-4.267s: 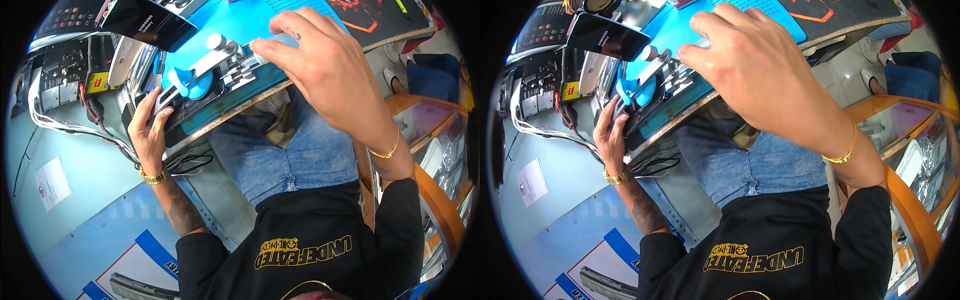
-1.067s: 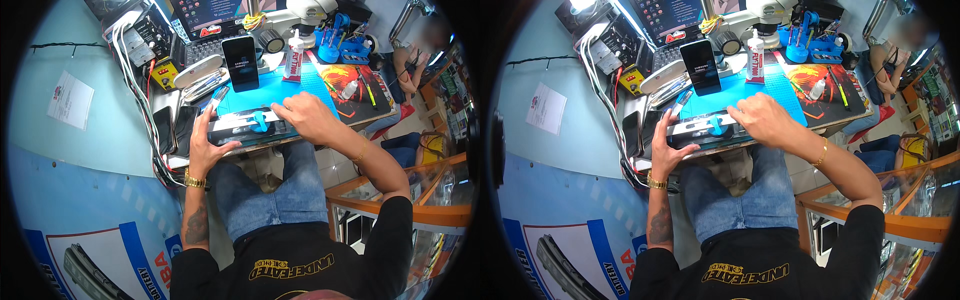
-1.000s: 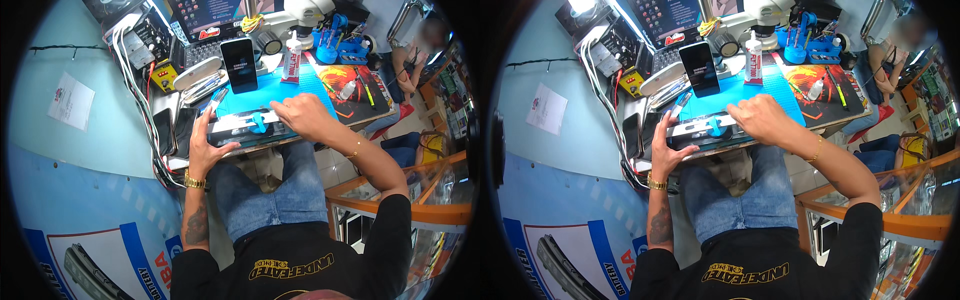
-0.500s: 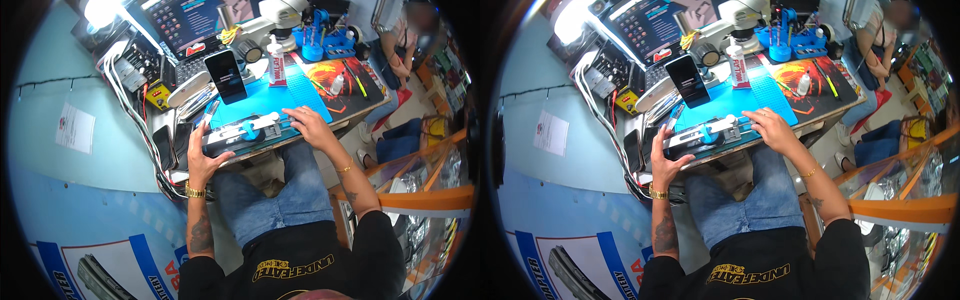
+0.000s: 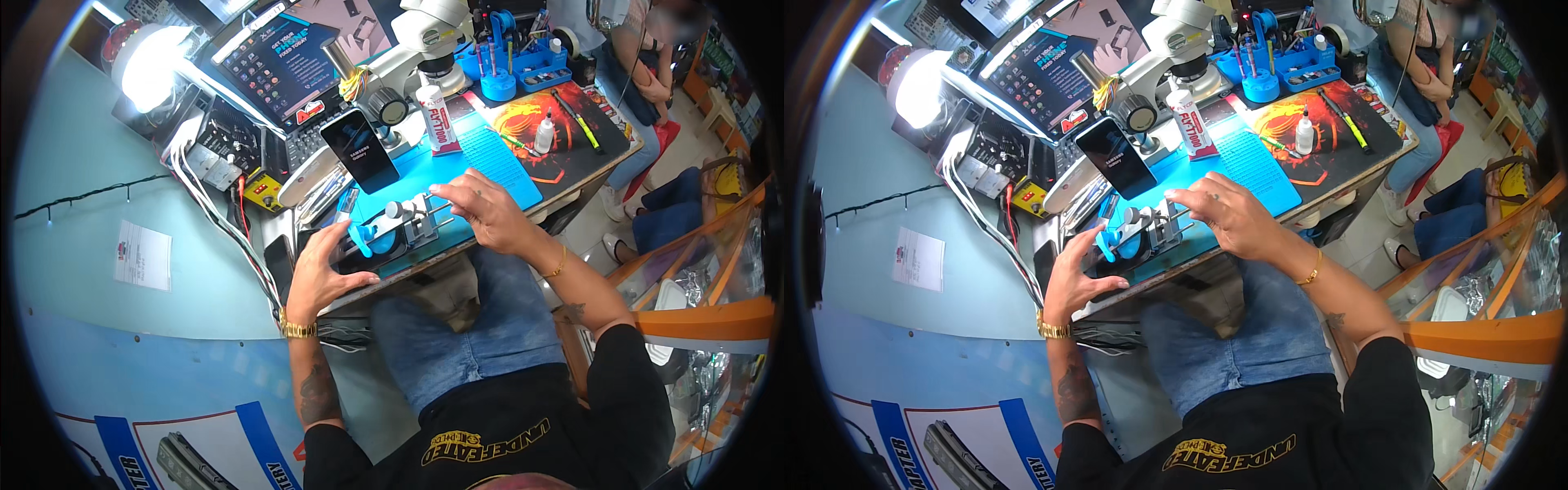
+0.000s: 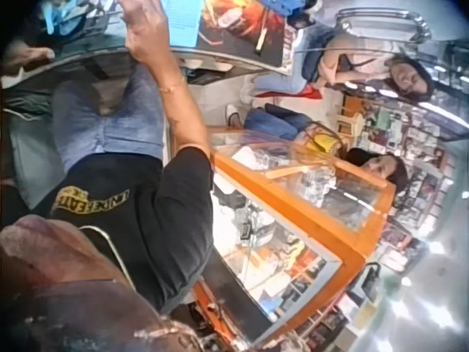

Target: The person uses a liquid adhesive and a precision tool to apply a substance to the edges of a mobile device secured in a clamp, then presses the component parts together.

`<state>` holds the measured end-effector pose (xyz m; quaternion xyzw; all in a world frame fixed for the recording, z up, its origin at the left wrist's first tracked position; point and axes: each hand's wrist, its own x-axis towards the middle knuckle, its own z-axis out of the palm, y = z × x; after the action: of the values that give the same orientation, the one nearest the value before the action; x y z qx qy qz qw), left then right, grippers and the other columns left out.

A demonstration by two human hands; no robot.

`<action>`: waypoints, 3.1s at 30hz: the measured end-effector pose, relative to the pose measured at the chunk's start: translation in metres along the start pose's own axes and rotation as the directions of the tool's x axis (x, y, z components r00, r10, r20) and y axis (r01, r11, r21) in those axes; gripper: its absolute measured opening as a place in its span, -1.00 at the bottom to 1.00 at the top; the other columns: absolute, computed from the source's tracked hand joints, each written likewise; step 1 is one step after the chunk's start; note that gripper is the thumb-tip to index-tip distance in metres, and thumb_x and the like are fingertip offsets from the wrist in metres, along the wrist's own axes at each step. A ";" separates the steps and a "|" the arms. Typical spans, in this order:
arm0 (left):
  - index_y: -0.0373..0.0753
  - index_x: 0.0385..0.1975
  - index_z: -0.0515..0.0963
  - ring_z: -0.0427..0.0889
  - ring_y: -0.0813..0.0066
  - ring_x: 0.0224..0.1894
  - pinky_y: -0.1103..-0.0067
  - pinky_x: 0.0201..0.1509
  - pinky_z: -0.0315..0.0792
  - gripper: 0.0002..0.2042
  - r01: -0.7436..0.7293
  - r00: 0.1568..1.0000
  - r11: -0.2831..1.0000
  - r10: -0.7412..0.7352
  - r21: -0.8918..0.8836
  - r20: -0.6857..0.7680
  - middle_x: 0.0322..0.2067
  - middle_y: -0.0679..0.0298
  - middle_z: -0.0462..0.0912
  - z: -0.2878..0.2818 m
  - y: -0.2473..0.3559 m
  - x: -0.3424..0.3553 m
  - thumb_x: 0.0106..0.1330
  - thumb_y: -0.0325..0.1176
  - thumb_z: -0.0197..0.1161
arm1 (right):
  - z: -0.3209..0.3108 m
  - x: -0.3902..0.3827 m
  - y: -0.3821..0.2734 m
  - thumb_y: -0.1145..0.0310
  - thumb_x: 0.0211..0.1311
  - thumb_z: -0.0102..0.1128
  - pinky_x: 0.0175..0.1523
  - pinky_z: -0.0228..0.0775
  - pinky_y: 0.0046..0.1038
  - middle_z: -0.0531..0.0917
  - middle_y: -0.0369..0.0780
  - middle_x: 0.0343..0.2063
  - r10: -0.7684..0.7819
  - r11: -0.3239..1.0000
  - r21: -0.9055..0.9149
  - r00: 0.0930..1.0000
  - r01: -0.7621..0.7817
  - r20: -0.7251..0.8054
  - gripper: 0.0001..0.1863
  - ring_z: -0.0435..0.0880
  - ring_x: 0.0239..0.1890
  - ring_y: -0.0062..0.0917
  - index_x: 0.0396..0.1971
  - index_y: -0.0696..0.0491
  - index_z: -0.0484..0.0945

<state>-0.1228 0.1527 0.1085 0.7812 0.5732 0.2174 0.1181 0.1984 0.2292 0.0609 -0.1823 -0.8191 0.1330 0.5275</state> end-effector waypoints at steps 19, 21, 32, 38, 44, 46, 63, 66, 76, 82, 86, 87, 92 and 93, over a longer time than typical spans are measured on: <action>-0.47 0.14 0.55 0.71 0.11 0.04 0.34 0.23 0.51 -0.06 0.114 0.938 0.987 -0.068 -0.116 0.340 -0.02 -0.04 0.71 0.004 0.013 0.044 -0.30 -0.05 0.74 | 0.012 0.022 0.020 0.57 0.17 0.24 -0.43 0.45 -0.28 0.56 -0.21 -0.62 0.060 0.997 -0.035 0.995 -0.063 -0.083 -0.42 0.60 -0.58 -0.29 0.24 -0.07 0.59; -0.41 0.11 0.58 0.69 0.33 -0.14 0.44 0.09 0.54 -0.13 0.029 0.961 0.994 0.002 -0.108 0.277 -0.16 0.16 0.73 0.006 0.010 0.040 -0.29 -0.12 0.73 | 0.009 0.027 0.018 0.55 0.21 0.26 -0.44 0.45 -0.29 0.60 -0.19 -0.59 0.056 0.998 -0.010 0.996 -0.057 -0.069 -0.46 0.62 -0.57 -0.28 0.23 -0.07 0.60; -0.39 0.01 0.62 0.67 0.28 -0.14 0.41 0.09 0.52 -0.20 0.034 0.922 0.961 0.076 -0.276 0.380 -0.14 0.15 0.69 -0.013 0.031 0.043 -0.33 -0.14 0.74 | -0.006 0.024 0.003 0.27 0.31 0.37 -0.40 0.37 -0.33 0.57 -0.30 -0.53 -0.177 0.978 0.062 0.953 0.197 -0.246 -0.68 0.56 -0.52 -0.38 0.03 -0.03 0.66; -0.36 -0.01 0.63 0.61 0.61 -0.26 0.59 -0.05 0.52 -0.18 0.020 0.929 0.937 0.111 -0.348 0.353 -0.26 0.34 0.73 -0.017 0.042 0.046 -0.38 -0.10 0.75 | -0.020 0.035 -0.012 0.32 0.19 0.37 -0.45 0.36 -0.37 0.55 -0.35 -0.63 -0.124 0.984 0.099 0.972 0.146 -0.198 -0.67 0.57 -0.58 -0.45 -0.01 -0.06 0.69; -0.36 0.03 0.62 0.68 0.28 -0.16 0.44 0.07 0.53 -0.21 -0.010 0.938 0.970 0.094 -0.245 0.335 -0.15 0.14 0.68 -0.018 0.046 0.042 -0.32 -0.16 0.74 | -0.023 0.035 -0.017 0.35 0.18 0.34 -0.49 0.38 -0.37 0.58 -0.31 -0.66 0.029 0.987 0.158 0.988 -0.005 -0.150 -0.69 0.62 -0.62 -0.42 -0.04 -0.09 0.71; -0.37 0.03 0.62 0.70 0.24 -0.14 0.43 0.07 0.54 -0.21 -0.066 0.957 0.987 0.104 -0.145 0.270 -0.15 0.12 0.69 -0.015 0.048 0.043 -0.31 -0.15 0.73 | -0.019 0.030 -0.008 0.36 0.19 0.32 -0.49 0.39 -0.37 0.61 -0.28 -0.65 0.085 0.987 0.150 0.987 -0.063 -0.139 -0.70 0.63 -0.62 -0.38 -0.05 -0.09 0.72; -0.28 0.08 0.62 0.68 0.11 -0.05 0.33 0.09 0.56 -0.28 -0.084 0.990 0.985 0.065 0.152 0.125 -0.13 0.11 0.67 0.027 0.035 0.042 -0.20 -0.19 0.65 | -0.043 -0.030 0.040 0.23 0.33 0.45 -0.14 0.48 -0.41 0.66 -0.13 -0.13 0.450 0.832 -0.090 0.760 -0.548 -0.469 -0.44 0.59 -0.22 -0.49 0.27 0.10 0.56; -0.26 0.14 0.61 0.67 0.12 0.03 0.33 0.15 0.56 -0.24 -0.097 0.982 0.977 0.064 0.188 0.177 -0.02 0.12 0.68 0.027 0.034 0.043 -0.20 -0.19 0.66 | -0.082 -0.047 0.075 0.23 0.20 0.57 0.07 0.50 -0.37 0.54 -0.11 0.09 0.422 0.732 -0.224 0.686 -0.643 -0.593 -0.21 0.59 0.06 -0.41 0.40 0.08 0.43; -0.26 0.25 0.56 0.66 0.09 0.10 0.32 0.19 0.57 -0.16 -0.073 0.968 0.980 0.024 0.185 0.251 0.11 0.09 0.65 0.025 0.029 0.039 -0.20 -0.24 0.67 | -0.081 -0.050 0.108 0.42 0.21 0.52 0.15 0.49 -0.50 0.74 -0.18 0.05 0.670 0.636 -0.070 0.595 -0.768 -0.444 -0.41 0.68 0.01 -0.57 0.24 0.22 0.57; -0.33 0.26 0.52 0.55 -0.08 0.27 -0.14 0.44 0.22 0.07 -0.103 0.990 0.958 0.125 0.268 -0.066 0.22 -0.06 0.56 0.032 0.019 0.014 -0.23 0.36 0.59 | -0.081 -0.033 0.072 0.53 0.21 0.44 0.08 0.53 -0.43 0.72 -0.14 0.02 0.620 0.707 -0.249 0.749 -0.662 -0.234 -0.49 0.71 -0.02 -0.46 0.19 0.18 0.62; -0.32 0.26 0.50 0.54 -0.10 0.27 -0.05 0.42 0.32 -0.08 0.015 0.899 0.968 0.096 0.249 -0.427 0.23 -0.11 0.54 0.056 -0.014 -0.048 0.16 0.42 0.37 | -0.047 0.004 0.045 0.54 0.10 0.41 -0.04 0.55 -0.35 0.66 -0.14 -0.14 0.457 0.843 -0.375 0.881 -0.387 0.119 -0.46 0.70 -0.11 -0.32 0.16 0.08 0.66; -0.32 0.28 0.49 0.53 -0.11 0.28 -0.02 0.41 0.34 -0.13 0.037 0.882 0.972 0.076 0.230 -0.465 0.24 -0.12 0.52 0.067 -0.023 -0.058 0.23 0.38 0.34 | -0.039 0.010 0.044 0.53 0.08 0.40 -0.08 0.55 -0.33 0.64 -0.13 -0.17 0.390 0.875 -0.384 0.898 -0.293 0.202 -0.47 0.69 -0.14 -0.29 0.14 0.05 0.68; -0.33 0.32 0.45 0.51 -0.16 0.30 0.06 0.37 0.39 -0.21 0.047 0.801 0.980 0.077 0.192 -0.594 0.28 -0.20 0.46 0.087 -0.038 -0.065 0.37 0.29 0.24 | -0.017 0.018 0.056 0.45 0.11 0.25 -0.10 0.50 -0.27 0.63 -0.14 -0.18 0.229 0.912 -0.408 0.875 -0.041 0.426 -0.60 0.65 -0.08 -0.26 0.01 0.02 0.72; -0.34 0.32 0.44 0.51 -0.16 0.30 0.07 0.37 0.40 -0.20 0.068 0.799 0.983 0.048 0.170 -0.600 0.28 -0.21 0.46 0.089 -0.037 -0.063 0.37 0.29 0.24 | -0.016 0.023 0.055 0.48 0.11 0.28 -0.06 0.52 -0.24 0.64 -0.13 -0.16 0.228 0.910 -0.415 0.864 -0.025 0.448 -0.60 0.66 -0.07 -0.22 0.01 0.01 0.72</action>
<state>-0.1278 0.1103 0.0016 0.6762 0.6026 0.3997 -0.1407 0.2129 0.2891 0.0637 -0.2999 -0.9207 0.0415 0.2463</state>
